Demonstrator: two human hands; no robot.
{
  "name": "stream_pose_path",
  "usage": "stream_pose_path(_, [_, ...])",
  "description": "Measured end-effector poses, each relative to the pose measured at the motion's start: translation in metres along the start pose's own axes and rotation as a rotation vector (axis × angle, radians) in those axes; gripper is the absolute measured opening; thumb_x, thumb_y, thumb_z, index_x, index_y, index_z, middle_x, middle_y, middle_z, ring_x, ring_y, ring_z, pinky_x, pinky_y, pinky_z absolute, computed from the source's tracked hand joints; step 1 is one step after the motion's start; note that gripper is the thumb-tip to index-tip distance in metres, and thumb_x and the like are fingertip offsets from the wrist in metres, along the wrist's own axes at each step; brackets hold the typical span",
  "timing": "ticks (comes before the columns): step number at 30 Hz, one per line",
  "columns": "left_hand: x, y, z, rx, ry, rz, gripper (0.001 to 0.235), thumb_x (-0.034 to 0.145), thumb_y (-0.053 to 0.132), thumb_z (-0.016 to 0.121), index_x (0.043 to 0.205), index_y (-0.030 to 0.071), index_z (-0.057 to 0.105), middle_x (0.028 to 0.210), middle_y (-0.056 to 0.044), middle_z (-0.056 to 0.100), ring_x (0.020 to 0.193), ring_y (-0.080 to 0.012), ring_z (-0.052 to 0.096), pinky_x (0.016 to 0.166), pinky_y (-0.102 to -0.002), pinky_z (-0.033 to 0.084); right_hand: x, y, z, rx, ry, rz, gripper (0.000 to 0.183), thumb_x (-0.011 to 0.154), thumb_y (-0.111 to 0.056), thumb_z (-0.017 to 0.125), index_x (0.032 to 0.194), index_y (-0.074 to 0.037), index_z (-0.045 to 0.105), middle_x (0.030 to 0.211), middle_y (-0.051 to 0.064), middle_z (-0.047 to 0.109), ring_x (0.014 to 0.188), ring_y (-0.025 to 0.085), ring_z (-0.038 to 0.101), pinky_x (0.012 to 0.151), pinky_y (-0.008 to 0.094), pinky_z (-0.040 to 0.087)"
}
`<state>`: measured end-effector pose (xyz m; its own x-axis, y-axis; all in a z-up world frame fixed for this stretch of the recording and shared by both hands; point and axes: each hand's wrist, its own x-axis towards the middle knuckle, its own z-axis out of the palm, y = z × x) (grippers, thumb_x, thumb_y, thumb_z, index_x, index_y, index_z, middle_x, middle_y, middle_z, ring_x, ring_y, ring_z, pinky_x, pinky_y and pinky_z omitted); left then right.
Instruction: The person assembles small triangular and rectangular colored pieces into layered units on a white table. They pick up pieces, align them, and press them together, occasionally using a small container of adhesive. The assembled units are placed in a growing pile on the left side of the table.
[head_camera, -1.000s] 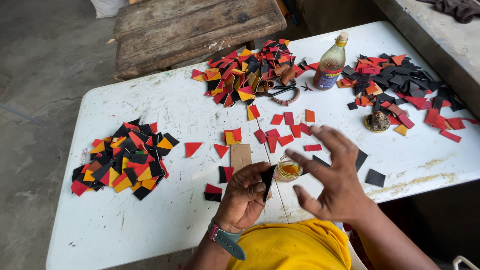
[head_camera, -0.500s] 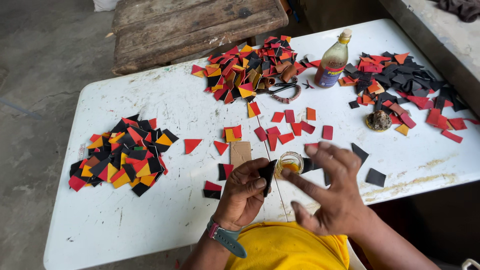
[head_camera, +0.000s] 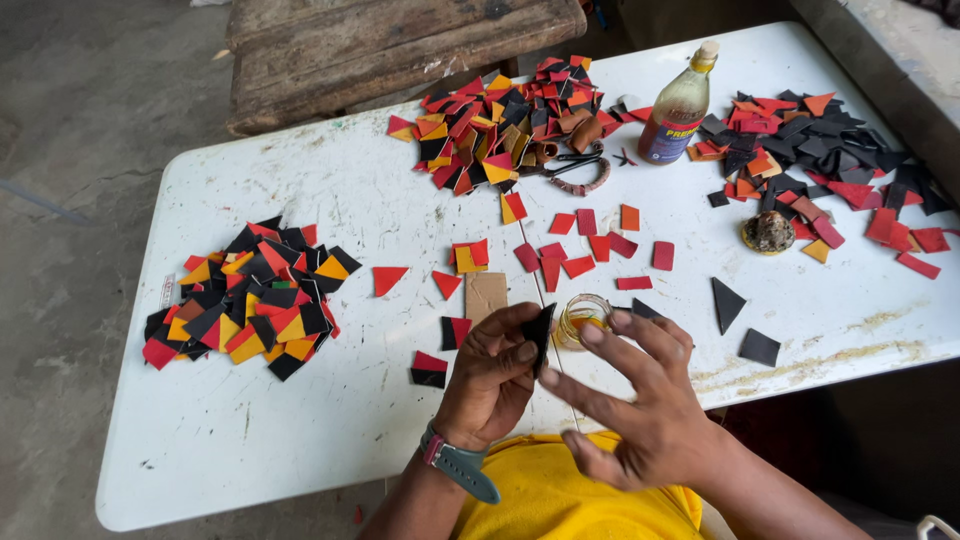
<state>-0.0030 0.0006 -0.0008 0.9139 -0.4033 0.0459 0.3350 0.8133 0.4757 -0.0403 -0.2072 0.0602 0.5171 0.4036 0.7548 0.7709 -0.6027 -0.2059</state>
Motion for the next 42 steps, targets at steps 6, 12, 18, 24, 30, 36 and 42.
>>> stream_pose_path(6, [-0.004, 0.000, 0.000, 0.025, -0.005, 0.023, 0.039, 0.093, -0.009, 0.070, 0.131, -0.002, 0.063, 0.117, -0.013, 0.073, 0.103, -0.0165, 0.071, 0.091, -0.027, 0.058, 0.010, 0.003, 0.002, -0.103, 0.034, 0.015, 0.046, 0.084, -0.043, 0.067, 0.124, -0.022, 0.074, 0.144, 0.013, 0.047, 0.135, 0.036, 0.038, 0.114, 0.051, 0.030])
stream_pose_path(12, [-0.006, -0.002, 0.002, 0.028, -0.015, 0.036, 0.038, 0.093, -0.008, 0.071, 0.130, -0.002, 0.064, 0.116, -0.013, 0.074, 0.099, -0.0167, 0.072, 0.087, -0.027, 0.058, 0.011, 0.007, 0.000, -0.100, 0.019, 0.025, 0.048, 0.085, -0.043, 0.067, 0.126, -0.020, 0.074, 0.147, 0.015, 0.047, 0.138, 0.036, 0.037, 0.114, 0.050, 0.029])
stream_pose_path(18, [-0.006, -0.002, 0.004, 0.028, -0.011, 0.015, 0.037, 0.093, -0.008, 0.072, 0.129, -0.003, 0.064, 0.116, -0.015, 0.073, 0.101, -0.0179, 0.073, 0.089, -0.028, 0.058, 0.018, 0.012, -0.001, -0.127, 0.014, 0.081, 0.049, 0.085, -0.044, 0.067, 0.127, -0.020, 0.073, 0.149, 0.015, 0.045, 0.139, 0.036, 0.036, 0.114, 0.052, 0.030])
stream_pose_path(24, [-0.005, -0.001, 0.002, 0.037, 0.015, 0.002, 0.038, 0.091, -0.009, 0.071, 0.128, -0.004, 0.063, 0.117, -0.015, 0.073, 0.101, -0.0189, 0.073, 0.090, -0.029, 0.059, 0.026, 0.012, -0.003, -0.162, 0.023, 0.084, 0.050, 0.084, -0.043, 0.066, 0.128, -0.021, 0.073, 0.151, 0.015, 0.044, 0.139, 0.038, 0.036, 0.113, 0.053, 0.030])
stream_pose_path(30, [-0.003, -0.003, -0.002, 0.065, 0.023, 0.026, 0.037, 0.091, -0.008, 0.071, 0.127, -0.003, 0.064, 0.117, -0.016, 0.073, 0.102, -0.0201, 0.072, 0.089, -0.031, 0.058, 0.019, 0.010, -0.001, -0.042, -0.012, 0.045, 0.052, 0.078, -0.036, 0.071, 0.126, -0.017, 0.073, 0.149, 0.019, 0.046, 0.136, 0.040, 0.039, 0.111, 0.055, 0.031])
stream_pose_path(36, [-0.002, 0.050, 0.003, 0.341, 0.086, 0.088, 0.057, 0.085, -0.008, 0.071, 0.136, 0.006, 0.050, 0.109, -0.007, 0.072, 0.097, -0.0131, 0.069, 0.089, -0.031, 0.056, -0.015, 0.055, -0.038, -0.028, 0.067, 0.521, 0.045, 0.080, -0.009, 0.078, 0.124, -0.009, 0.070, 0.142, 0.017, 0.059, 0.118, 0.028, 0.062, 0.089, 0.036, 0.053])
stream_pose_path(42, [0.005, 0.117, -0.005, 1.212, 0.081, -0.063, 0.028, 0.090, 0.001, 0.073, 0.116, 0.001, 0.063, 0.105, -0.012, 0.076, 0.093, -0.0147, 0.072, 0.080, -0.030, 0.061, -0.066, 0.126, -0.084, -0.205, -0.068, 0.808, 0.040, 0.088, -0.012, 0.079, 0.127, -0.009, 0.071, 0.121, 0.011, 0.071, 0.107, 0.024, 0.073, 0.088, 0.036, 0.057])
